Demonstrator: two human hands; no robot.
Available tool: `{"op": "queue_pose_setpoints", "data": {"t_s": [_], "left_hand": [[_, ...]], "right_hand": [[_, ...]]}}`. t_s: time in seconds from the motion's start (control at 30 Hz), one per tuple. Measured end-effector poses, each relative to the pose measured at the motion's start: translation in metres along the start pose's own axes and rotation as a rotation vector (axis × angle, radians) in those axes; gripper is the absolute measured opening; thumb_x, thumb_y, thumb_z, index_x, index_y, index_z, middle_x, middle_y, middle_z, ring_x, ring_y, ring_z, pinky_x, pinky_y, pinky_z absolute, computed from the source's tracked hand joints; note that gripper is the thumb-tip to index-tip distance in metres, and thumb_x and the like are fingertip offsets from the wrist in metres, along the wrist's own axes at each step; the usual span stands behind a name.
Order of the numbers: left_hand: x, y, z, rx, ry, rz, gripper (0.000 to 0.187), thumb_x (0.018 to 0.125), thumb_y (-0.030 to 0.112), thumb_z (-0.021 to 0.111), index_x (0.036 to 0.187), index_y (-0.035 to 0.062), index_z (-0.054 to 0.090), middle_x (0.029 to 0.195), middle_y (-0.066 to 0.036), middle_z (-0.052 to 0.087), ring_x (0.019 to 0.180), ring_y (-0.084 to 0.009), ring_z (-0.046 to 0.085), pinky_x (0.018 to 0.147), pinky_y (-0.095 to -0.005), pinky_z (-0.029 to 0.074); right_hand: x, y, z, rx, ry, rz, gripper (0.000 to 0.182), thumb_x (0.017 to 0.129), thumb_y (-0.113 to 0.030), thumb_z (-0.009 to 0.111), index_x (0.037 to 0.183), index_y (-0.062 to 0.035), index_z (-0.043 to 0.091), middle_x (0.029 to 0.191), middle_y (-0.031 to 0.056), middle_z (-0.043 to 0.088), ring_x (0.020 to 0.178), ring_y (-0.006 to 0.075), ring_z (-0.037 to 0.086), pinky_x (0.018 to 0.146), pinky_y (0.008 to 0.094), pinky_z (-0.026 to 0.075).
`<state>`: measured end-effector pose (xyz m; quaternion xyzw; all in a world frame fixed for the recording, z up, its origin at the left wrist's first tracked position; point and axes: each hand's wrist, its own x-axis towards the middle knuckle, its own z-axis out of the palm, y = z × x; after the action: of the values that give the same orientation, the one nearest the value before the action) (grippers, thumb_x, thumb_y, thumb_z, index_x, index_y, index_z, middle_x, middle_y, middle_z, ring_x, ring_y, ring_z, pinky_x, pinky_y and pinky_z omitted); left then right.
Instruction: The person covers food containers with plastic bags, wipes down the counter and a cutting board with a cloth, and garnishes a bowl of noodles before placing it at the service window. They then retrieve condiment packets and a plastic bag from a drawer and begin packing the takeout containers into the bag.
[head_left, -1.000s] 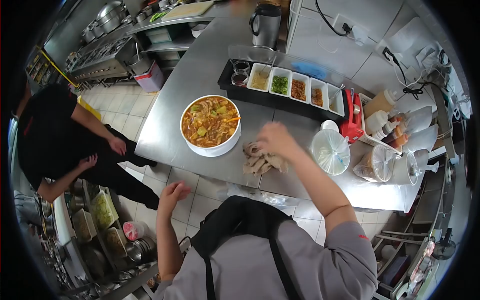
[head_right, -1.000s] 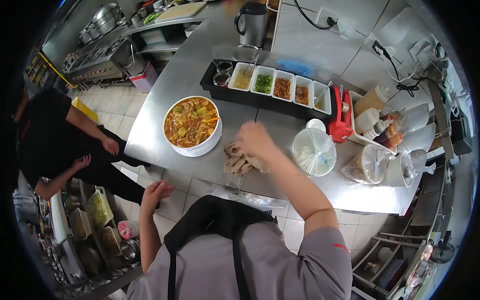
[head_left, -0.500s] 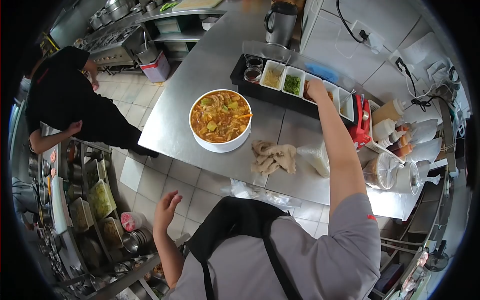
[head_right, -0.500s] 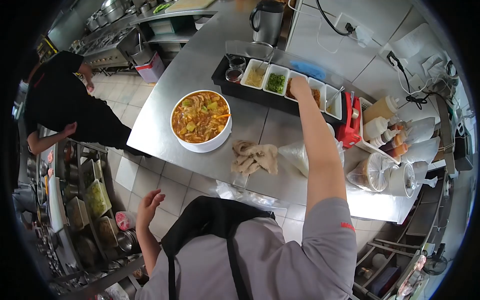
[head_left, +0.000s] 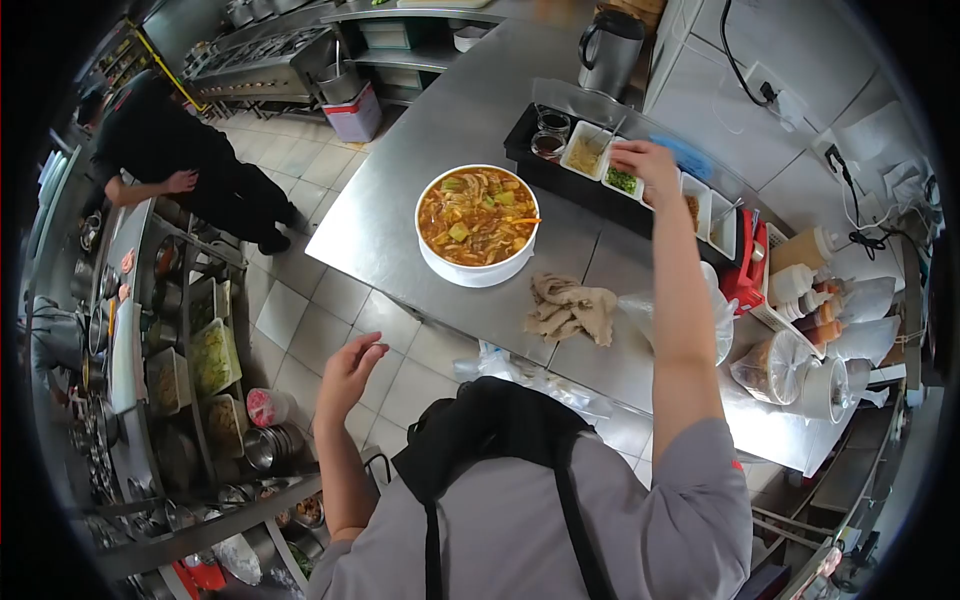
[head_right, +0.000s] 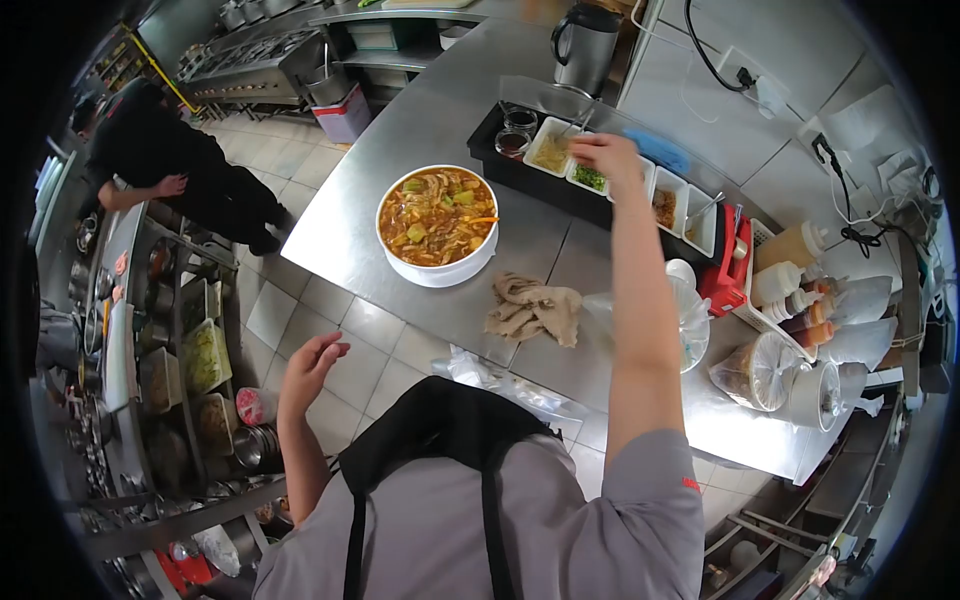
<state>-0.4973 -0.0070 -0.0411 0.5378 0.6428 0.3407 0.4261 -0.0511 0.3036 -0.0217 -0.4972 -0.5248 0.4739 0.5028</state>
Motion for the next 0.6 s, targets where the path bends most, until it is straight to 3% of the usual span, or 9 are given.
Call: {"op": "queue_pose_setpoints", "data": {"t_s": [0.1, 0.17, 0.23, 0.43, 0.53, 0.6], "left_hand": [[0.005, 0.009, 0.007, 0.026, -0.049, 0.019, 0.031, 0.090, 0.017, 0.050, 0.112, -0.0037, 0.052, 0.096, -0.011, 0.063, 0.091, -0.0144, 0.059, 0.080, -0.0242, 0.044], [0.005, 0.011, 0.007, 0.015, -0.059, 0.043, 0.031, 0.090, 0.017, 0.050, 0.113, -0.0037, 0.052, 0.097, -0.011, 0.063, 0.092, -0.0148, 0.059, 0.081, -0.0247, 0.044], [0.005, 0.012, 0.007, -0.007, -0.052, 0.062, 0.031, 0.090, 0.017, 0.050, 0.113, -0.0036, 0.051, 0.097, -0.011, 0.063, 0.092, -0.0152, 0.059, 0.081, -0.0250, 0.044], [-0.004, 0.002, -0.003, -0.098, 0.007, 0.065, 0.032, 0.090, 0.018, 0.050, 0.113, -0.0034, 0.051, 0.096, -0.011, 0.063, 0.091, -0.0150, 0.058, 0.081, -0.0252, 0.044], [-0.006, 0.006, -0.005, -0.100, 0.029, 0.056, 0.031, 0.089, 0.017, 0.051, 0.112, -0.0042, 0.052, 0.095, -0.011, 0.063, 0.090, -0.0141, 0.058, 0.081, -0.0246, 0.043], [-0.005, 0.006, -0.007, -0.108, 0.023, 0.075, 0.031, 0.090, 0.017, 0.051, 0.112, -0.0040, 0.052, 0.095, -0.011, 0.063, 0.090, -0.0143, 0.057, 0.081, -0.0247, 0.043]], "right_hand": [[-0.035, -0.025, 0.099, -0.130, -0.263, 0.014, 0.020, 0.068, -0.006, 0.067, 0.087, 0.0014, 0.067, 0.076, 0.0083, 0.067, 0.067, 0.0137, 0.063, 0.064, 0.0255, 0.050], [-0.048, -0.023, 0.143, -0.475, -0.352, -0.158, 0.017, 0.067, -0.004, 0.065, 0.084, -0.0025, 0.069, 0.076, 0.0116, 0.066, 0.066, 0.0187, 0.063, 0.064, 0.0281, 0.049], [-0.052, -0.011, 0.171, -0.630, -0.362, -0.366, 0.016, 0.067, -0.003, 0.064, 0.082, -0.0053, 0.069, 0.078, 0.0158, 0.065, 0.067, 0.0251, 0.063, 0.064, 0.0311, 0.048], [-0.059, -0.029, 0.193, -0.677, -0.315, -0.545, 0.009, 0.067, -0.001, 0.064, 0.075, -0.0016, 0.067, 0.075, 0.0169, 0.063, 0.071, 0.0282, 0.062, 0.065, 0.0329, 0.048], [-0.058, -0.023, 0.193, -0.698, -0.494, -0.496, 0.010, 0.065, -0.002, 0.064, 0.075, -0.0020, 0.067, 0.074, 0.0155, 0.063, 0.070, 0.0279, 0.062, 0.066, 0.0331, 0.048], [-0.057, -0.034, 0.183, -0.561, -0.367, -0.395, 0.013, 0.065, -0.003, 0.064, 0.077, -0.0030, 0.068, 0.074, 0.0149, 0.064, 0.070, 0.0269, 0.062, 0.065, 0.0329, 0.048]]}}
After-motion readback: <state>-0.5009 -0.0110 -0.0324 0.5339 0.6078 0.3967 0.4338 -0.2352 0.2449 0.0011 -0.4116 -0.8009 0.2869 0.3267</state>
